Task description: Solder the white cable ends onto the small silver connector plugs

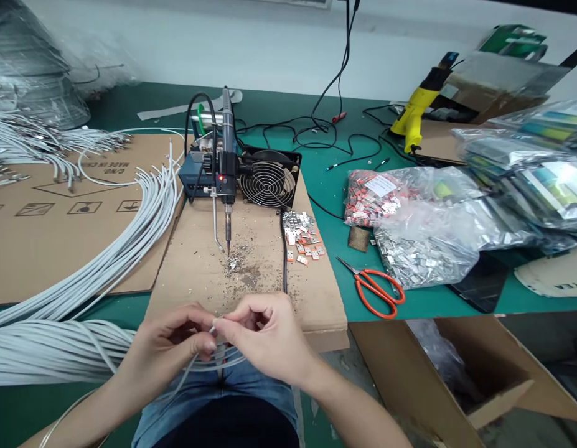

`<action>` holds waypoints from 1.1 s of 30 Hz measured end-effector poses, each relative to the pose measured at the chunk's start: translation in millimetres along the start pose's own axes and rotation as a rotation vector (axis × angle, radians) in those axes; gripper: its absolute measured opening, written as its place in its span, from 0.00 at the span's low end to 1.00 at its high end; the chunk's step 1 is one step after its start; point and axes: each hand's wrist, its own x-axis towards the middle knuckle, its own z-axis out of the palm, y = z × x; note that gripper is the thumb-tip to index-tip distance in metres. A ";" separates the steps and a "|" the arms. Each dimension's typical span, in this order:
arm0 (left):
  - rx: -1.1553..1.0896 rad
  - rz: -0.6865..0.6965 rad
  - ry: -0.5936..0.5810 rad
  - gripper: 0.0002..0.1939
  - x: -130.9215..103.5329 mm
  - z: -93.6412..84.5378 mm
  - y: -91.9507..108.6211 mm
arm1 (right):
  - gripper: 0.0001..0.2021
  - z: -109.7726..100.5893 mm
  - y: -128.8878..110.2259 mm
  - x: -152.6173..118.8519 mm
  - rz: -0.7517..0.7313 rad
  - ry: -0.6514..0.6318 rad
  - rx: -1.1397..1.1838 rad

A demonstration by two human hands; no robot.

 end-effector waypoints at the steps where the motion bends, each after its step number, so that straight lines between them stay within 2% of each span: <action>1: -0.075 -0.041 0.001 0.03 1.2 1.4 -0.1 | 0.10 4.6 2.1 -1.1 -0.066 0.060 -0.011; 3: -0.226 -0.141 -0.039 0.08 2.0 3.6 -0.6 | 0.09 11.7 4.2 -1.2 -0.124 0.142 0.068; 7: -0.391 -0.242 -0.127 0.14 -1.7 2.7 -1.2 | 0.18 10.1 3.2 6.2 0.057 0.147 0.593; 9: -0.410 -0.258 -0.114 0.14 -3.2 0.4 0.2 | 0.17 3.6 2.1 9.0 0.092 0.163 0.640; 12: -0.370 -0.263 -0.058 0.14 -3.0 -2.3 3.5 | 0.06 -3.7 0.9 7.4 0.132 0.079 0.345; 15: -0.304 -0.269 -0.034 0.14 -2.2 -2.2 5.0 | 0.05 -4.6 -0.9 3.2 0.147 -0.038 0.154; 19: -0.236 -0.214 0.020 0.12 -2.1 0.2 4.1 | 0.05 -0.7 -2.1 1.9 0.123 -0.074 0.098; 21: -0.236 -0.202 0.018 0.13 -1.7 1.3 3.2 | 0.07 5.2 -0.9 2.1 0.046 -0.010 0.100; 25: -0.390 -0.218 -0.039 0.17 -0.3 2.3 -0.1 | 0.06 25.0 2.7 2.2 -0.265 0.250 0.055; 27: -0.432 -0.215 -0.071 0.17 0.1 1.5 -1.0 | 0.06 29.2 2.9 3.6 -0.391 0.294 -0.005; 30: -0.381 -0.248 -0.040 0.16 1.2 -3.3 1.2 | 0.03 11.2 0.3 9.4 -0.455 0.141 -0.179; 32: -0.317 -0.280 0.021 0.16 3.1 -9.5 4.3 | 0.03 -17.3 -2.5 16.3 -0.408 0.034 -0.397; 33: -0.280 -0.298 0.033 0.17 4.7 -13.5 5.9 | 0.05 -34.1 -3.9 21.1 -0.380 0.047 -0.553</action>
